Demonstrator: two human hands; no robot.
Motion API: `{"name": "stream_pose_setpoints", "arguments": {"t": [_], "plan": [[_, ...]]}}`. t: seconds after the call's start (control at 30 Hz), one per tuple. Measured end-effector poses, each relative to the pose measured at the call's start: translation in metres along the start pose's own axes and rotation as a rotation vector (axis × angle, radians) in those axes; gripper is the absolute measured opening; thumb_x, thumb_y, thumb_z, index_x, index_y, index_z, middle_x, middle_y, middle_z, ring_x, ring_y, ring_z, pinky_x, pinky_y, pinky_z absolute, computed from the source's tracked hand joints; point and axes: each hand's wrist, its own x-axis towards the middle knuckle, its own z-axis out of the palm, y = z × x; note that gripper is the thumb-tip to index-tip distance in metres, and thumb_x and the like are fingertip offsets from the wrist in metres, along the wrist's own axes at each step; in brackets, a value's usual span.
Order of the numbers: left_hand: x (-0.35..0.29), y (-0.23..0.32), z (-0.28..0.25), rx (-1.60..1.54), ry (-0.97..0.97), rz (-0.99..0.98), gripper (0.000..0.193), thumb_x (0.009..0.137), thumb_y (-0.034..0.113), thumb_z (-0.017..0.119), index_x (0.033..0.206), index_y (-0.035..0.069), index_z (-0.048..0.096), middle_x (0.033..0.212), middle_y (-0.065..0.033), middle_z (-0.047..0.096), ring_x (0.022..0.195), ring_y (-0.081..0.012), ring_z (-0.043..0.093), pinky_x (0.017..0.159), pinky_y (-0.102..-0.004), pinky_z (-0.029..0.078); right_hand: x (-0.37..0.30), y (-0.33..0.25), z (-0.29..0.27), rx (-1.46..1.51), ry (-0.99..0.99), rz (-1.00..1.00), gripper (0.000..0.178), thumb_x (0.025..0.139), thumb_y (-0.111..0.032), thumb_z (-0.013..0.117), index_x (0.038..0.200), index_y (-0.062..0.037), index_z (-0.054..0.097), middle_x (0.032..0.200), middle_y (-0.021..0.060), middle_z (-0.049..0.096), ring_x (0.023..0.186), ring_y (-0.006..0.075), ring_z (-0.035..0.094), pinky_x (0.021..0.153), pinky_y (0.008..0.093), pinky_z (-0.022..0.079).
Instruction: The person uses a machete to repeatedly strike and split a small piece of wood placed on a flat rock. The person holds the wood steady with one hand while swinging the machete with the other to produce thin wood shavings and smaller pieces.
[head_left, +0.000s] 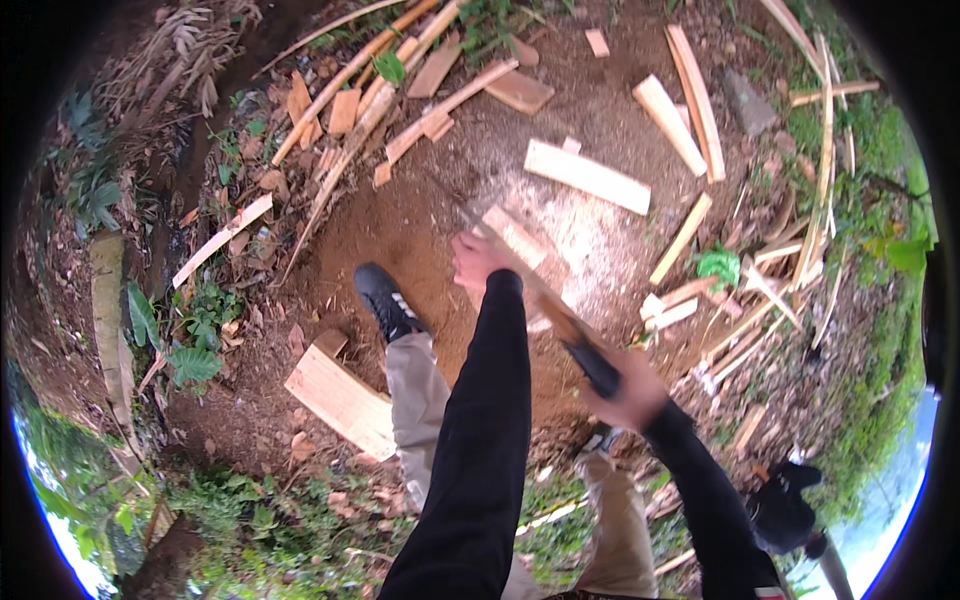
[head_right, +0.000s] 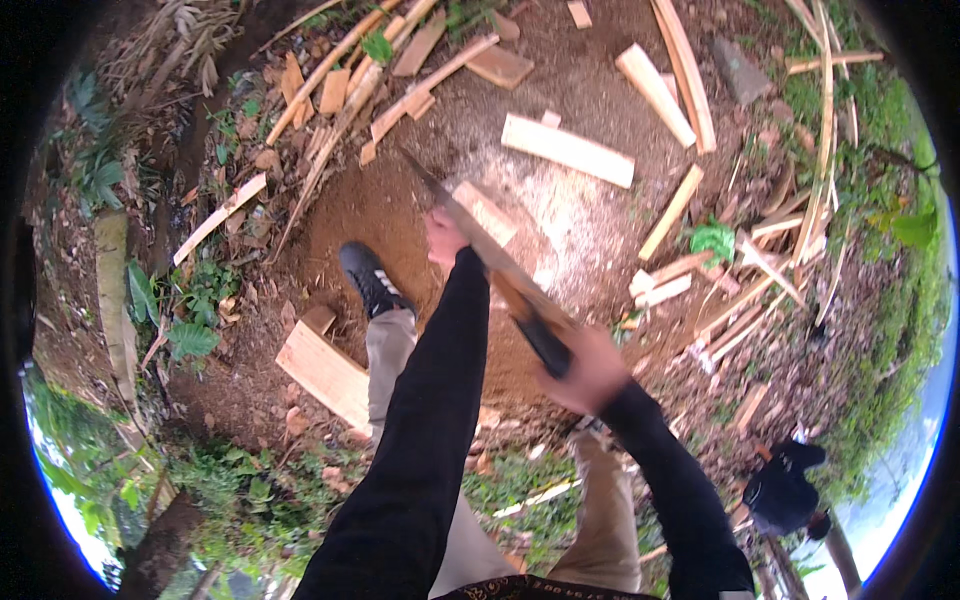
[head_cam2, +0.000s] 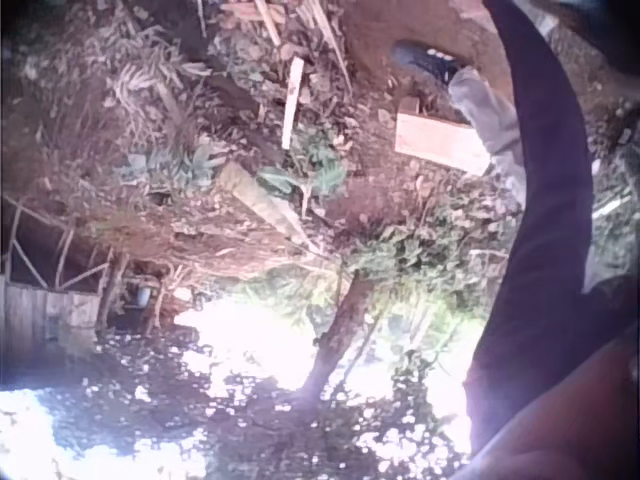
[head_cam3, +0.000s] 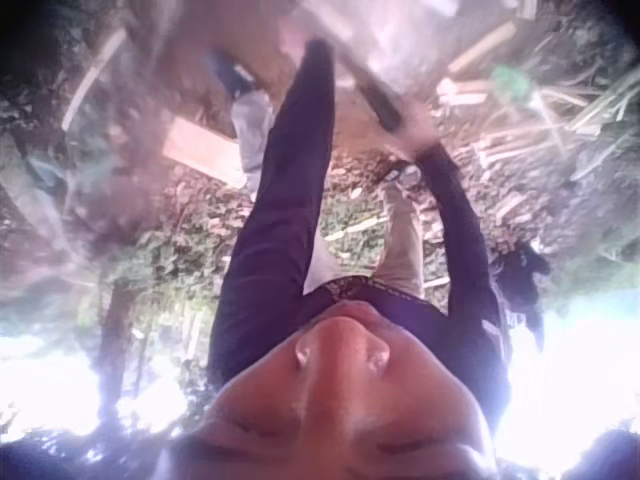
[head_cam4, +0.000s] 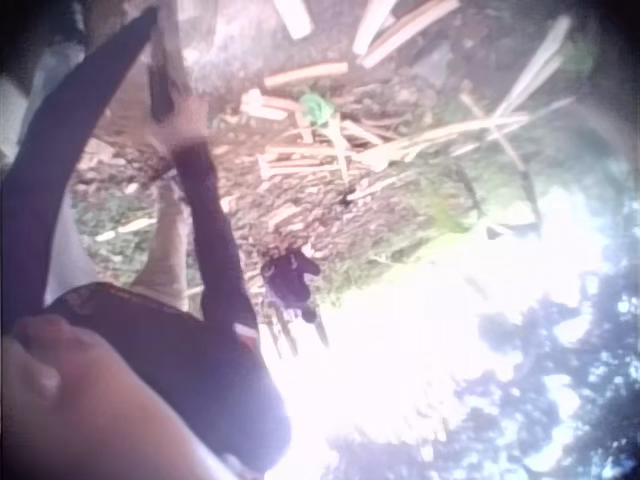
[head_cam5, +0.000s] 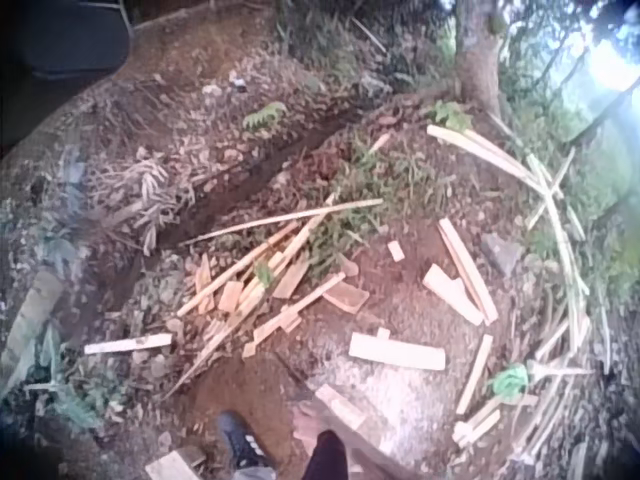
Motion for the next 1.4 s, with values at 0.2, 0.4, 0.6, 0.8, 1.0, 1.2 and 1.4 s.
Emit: {"name": "stream_pose_setpoints", "arguments": {"t": [0.2,0.4,0.6,0.8,1.0,1.2,1.4], "plan": [[0.004,-0.031,0.005,0.058,0.098,-0.005,0.037,0.097,0.036,0.034,0.098,0.013,0.063,0.092,-0.0103,0.068,0.091,-0.0326,0.061,0.079,-0.0483,0.038,-0.055,-0.011,-0.022,0.17,-0.063,0.096,0.021,0.069,-0.016,0.07,0.056,-0.0058,0.056,0.044,0.0048,0.049,0.039,0.0165,0.052,0.043,0.0326,0.041],[-0.017,-0.002,0.014,-0.02,0.054,0.013,0.038,0.098,0.035,0.032,0.096,0.01,0.062,0.091,-0.0113,0.067,0.091,-0.0325,0.06,0.084,-0.0473,0.036,0.022,-0.002,0.003,0.118,0.085,0.008,0.028,0.07,-0.024,0.074,0.058,-0.0063,0.057,0.048,0.0107,0.05,0.044,0.0284,0.05,0.047,0.0379,0.041],[-0.013,-0.017,0.008,-0.006,0.106,0.009,0.034,0.096,0.031,0.04,0.092,0.008,0.064,0.084,-0.0135,0.066,0.088,-0.0323,0.06,0.083,-0.0447,0.037,-0.098,0.027,-0.021,0.174,-0.099,0.193,0.018,0.069,-0.01,0.07,0.058,-0.0066,0.057,0.047,0.0039,0.051,0.043,0.0158,0.053,0.044,0.03,0.041],[-0.019,0.008,0.016,-0.048,0.062,0.029,0.036,0.095,0.032,0.035,0.09,0.012,0.064,0.087,-0.012,0.068,0.087,-0.0337,0.061,0.082,-0.0467,0.038,0.026,0.043,0.025,0.035,0.237,-0.229,0.025,0.073,-0.025,0.074,0.076,-0.0024,0.062,0.053,0.0134,0.055,0.045,0.0275,0.056,0.046,0.036,0.043],[-0.008,-0.013,0.013,-0.05,0.198,0.05,0.037,0.096,0.032,0.034,0.087,0.011,0.064,0.082,-0.0134,0.067,0.08,-0.0352,0.062,0.078,-0.0477,0.039,-0.097,0.018,-0.04,0.204,-0.101,0.044,0.02,0.071,-0.013,0.069,0.056,-0.0054,0.057,0.046,0.0086,0.051,0.04,0.0216,0.054,0.043,0.033,0.042],[-0.029,-0.007,0.027,-0.025,0.139,0.053,0.036,0.095,0.032,0.036,0.087,0.011,0.064,0.08,-0.013,0.068,0.074,-0.0351,0.063,0.073,-0.0483,0.042,0.011,0.015,0.0,0.116,0.162,-0.122,0.014,0.068,-0.008,0.067,0.065,-0.0049,0.054,0.05,0.004,0.045,0.042,0.0138,0.046,0.042,0.0298,0.035],[-0.009,-0.005,0.008,0.004,0.122,0.028,0.036,0.098,0.033,0.036,0.092,0.011,0.063,0.087,-0.0097,0.067,0.089,-0.029,0.06,0.083,-0.0429,0.036,-0.084,0.012,-0.052,0.181,-0.138,0.031,0.01,0.07,-0.001,0.06,0.068,-0.0067,0.052,0.049,-0.0002,0.045,0.041,0.0104,0.045,0.041,0.0283,0.035]]}}
